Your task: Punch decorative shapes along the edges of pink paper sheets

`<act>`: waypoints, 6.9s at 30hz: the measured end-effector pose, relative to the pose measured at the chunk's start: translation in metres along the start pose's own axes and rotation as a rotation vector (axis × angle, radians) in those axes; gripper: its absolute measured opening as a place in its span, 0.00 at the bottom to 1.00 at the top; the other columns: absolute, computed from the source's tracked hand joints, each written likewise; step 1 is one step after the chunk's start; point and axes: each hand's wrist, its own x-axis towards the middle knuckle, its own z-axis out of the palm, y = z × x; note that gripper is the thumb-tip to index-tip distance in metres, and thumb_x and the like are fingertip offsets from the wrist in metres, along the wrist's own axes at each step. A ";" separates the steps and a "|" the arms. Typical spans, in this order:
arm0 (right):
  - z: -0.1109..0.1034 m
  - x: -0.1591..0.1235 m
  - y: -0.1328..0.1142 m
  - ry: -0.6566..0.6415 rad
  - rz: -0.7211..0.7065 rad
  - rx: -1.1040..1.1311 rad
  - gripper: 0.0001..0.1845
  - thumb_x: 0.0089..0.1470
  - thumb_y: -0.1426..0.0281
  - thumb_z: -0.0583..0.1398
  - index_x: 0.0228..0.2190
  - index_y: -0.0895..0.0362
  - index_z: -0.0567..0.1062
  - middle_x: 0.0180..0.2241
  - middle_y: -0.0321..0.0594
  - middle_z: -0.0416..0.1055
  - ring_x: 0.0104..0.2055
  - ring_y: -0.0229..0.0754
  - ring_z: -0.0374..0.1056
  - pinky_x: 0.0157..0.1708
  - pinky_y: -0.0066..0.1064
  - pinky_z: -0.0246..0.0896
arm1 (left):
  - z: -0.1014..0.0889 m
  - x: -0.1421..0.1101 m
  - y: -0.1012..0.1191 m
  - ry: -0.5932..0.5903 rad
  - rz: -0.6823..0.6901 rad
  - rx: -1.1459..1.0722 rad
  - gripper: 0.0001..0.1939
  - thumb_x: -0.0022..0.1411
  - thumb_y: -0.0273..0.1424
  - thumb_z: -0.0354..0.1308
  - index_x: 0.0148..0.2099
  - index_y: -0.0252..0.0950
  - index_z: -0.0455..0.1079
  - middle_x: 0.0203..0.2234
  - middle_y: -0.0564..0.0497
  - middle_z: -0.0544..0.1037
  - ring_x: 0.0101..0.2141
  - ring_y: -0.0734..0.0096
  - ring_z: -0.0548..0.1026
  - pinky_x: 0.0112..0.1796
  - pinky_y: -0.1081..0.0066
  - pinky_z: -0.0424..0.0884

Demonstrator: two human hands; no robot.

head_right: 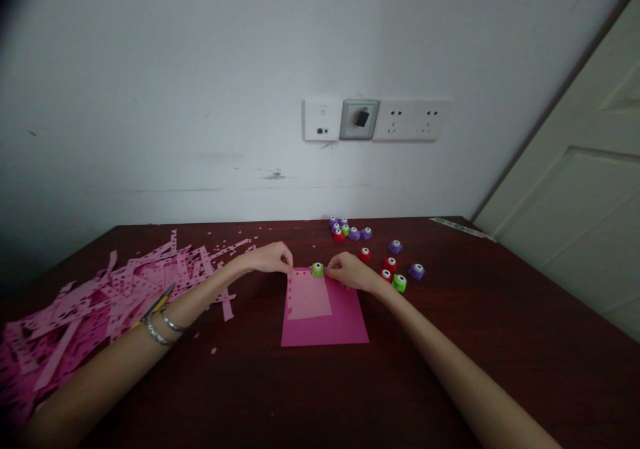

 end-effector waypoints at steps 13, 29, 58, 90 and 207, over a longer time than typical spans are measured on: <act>-0.004 -0.005 -0.007 0.022 0.055 0.016 0.11 0.48 0.65 0.55 0.25 0.61 0.70 0.14 0.33 0.63 0.14 0.33 0.61 0.14 0.23 0.55 | 0.001 0.002 -0.005 0.024 0.007 -0.043 0.15 0.44 0.38 0.57 0.28 0.31 0.73 0.22 0.49 0.74 0.25 0.75 0.66 0.27 0.74 0.58; -0.033 0.002 -0.033 -0.042 -0.133 -0.074 0.19 0.51 0.56 0.55 0.36 0.60 0.71 0.21 0.34 0.64 0.17 0.29 0.57 0.14 0.22 0.52 | 0.003 -0.006 0.021 0.026 0.065 0.105 0.13 0.45 0.39 0.59 0.26 0.32 0.70 0.19 0.53 0.71 0.21 0.78 0.64 0.24 0.75 0.55; -0.035 0.032 -0.038 -0.449 0.264 -0.066 0.13 0.43 0.64 0.59 0.17 0.60 0.66 0.13 0.29 0.56 0.12 0.25 0.46 0.12 0.20 0.38 | -0.012 0.050 0.036 -0.322 -0.071 -0.081 0.23 0.41 0.52 0.59 0.20 0.34 0.70 0.16 0.53 0.64 0.17 0.80 0.56 0.19 0.72 0.50; -0.029 0.001 -0.023 0.038 -0.050 -0.129 0.25 0.46 0.49 0.55 0.27 0.61 0.72 0.16 0.34 0.62 0.16 0.31 0.54 0.15 0.24 0.47 | 0.067 -0.056 0.062 0.421 0.265 0.507 0.23 0.61 0.44 0.43 0.49 0.31 0.63 0.44 0.41 0.67 0.45 0.60 0.63 0.45 0.62 0.60; -0.034 0.041 -0.010 0.427 0.269 -0.801 0.23 0.50 0.54 0.55 0.38 0.60 0.72 0.40 0.54 0.70 0.42 0.50 0.67 0.38 0.35 0.59 | 0.008 0.136 0.001 0.280 0.252 -0.097 0.11 0.50 0.26 0.57 0.37 0.33 0.75 0.30 0.49 0.77 0.32 0.68 0.72 0.37 0.71 0.64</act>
